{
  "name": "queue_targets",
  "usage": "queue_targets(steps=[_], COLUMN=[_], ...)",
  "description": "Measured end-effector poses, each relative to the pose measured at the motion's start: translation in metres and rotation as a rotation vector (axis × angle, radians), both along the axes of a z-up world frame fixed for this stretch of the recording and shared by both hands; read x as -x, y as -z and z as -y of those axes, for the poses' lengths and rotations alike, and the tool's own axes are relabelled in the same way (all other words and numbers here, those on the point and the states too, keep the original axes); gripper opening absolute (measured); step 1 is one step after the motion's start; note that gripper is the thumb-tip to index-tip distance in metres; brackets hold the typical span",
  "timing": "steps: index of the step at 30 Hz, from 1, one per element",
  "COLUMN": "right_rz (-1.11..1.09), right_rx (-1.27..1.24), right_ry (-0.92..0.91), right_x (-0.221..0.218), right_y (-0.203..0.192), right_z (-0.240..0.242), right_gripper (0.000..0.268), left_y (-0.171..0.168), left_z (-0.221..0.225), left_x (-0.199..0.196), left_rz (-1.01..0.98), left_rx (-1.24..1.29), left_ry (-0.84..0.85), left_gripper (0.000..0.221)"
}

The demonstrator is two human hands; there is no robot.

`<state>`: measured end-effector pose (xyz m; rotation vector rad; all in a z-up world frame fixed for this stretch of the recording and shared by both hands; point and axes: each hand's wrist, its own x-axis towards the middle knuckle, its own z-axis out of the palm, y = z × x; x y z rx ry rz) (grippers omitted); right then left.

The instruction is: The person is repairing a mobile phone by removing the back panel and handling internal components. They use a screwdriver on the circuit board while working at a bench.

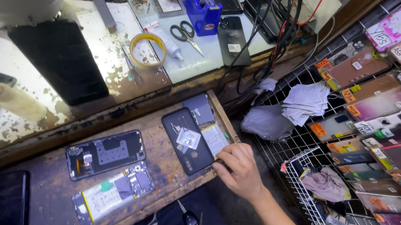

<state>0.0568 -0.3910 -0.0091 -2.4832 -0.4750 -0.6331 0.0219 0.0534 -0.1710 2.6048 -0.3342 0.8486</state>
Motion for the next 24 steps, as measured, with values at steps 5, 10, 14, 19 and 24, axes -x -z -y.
queue_targets(steps=[5, 10, 14, 19, 24], right_rz=[-0.065, -0.015, -0.042, 0.091, 0.298], right_rx=[0.04, 0.055, 0.004, -0.061, -0.15], right_ry=[-0.094, -0.121, -0.128, -0.071, 0.055], right_x=[0.01, 0.017, 0.017, -0.035, -0.177], right_y=[0.012, 0.019, 0.009, -0.026, -0.091], right_z=[0.001, 0.005, 0.002, 0.003, 0.017], right_gripper=[0.044, 0.051, 0.043, 0.021, 0.012], left_y=[0.005, 0.003, 0.0, 0.001, -0.007], left_z=[0.005, 0.011, 0.015, 0.018, 0.017], left_x=[-0.004, 0.004, 0.004, 0.003, -0.017], left_rz=[0.025, 0.032, 0.02, -0.009, -0.024], left_rx=[0.004, -0.004, -0.004, 0.003, 0.004], left_ry=[0.003, 0.01, 0.001, -0.016, -0.019], left_gripper=[0.042, 0.042, 0.042, 0.042, 0.042])
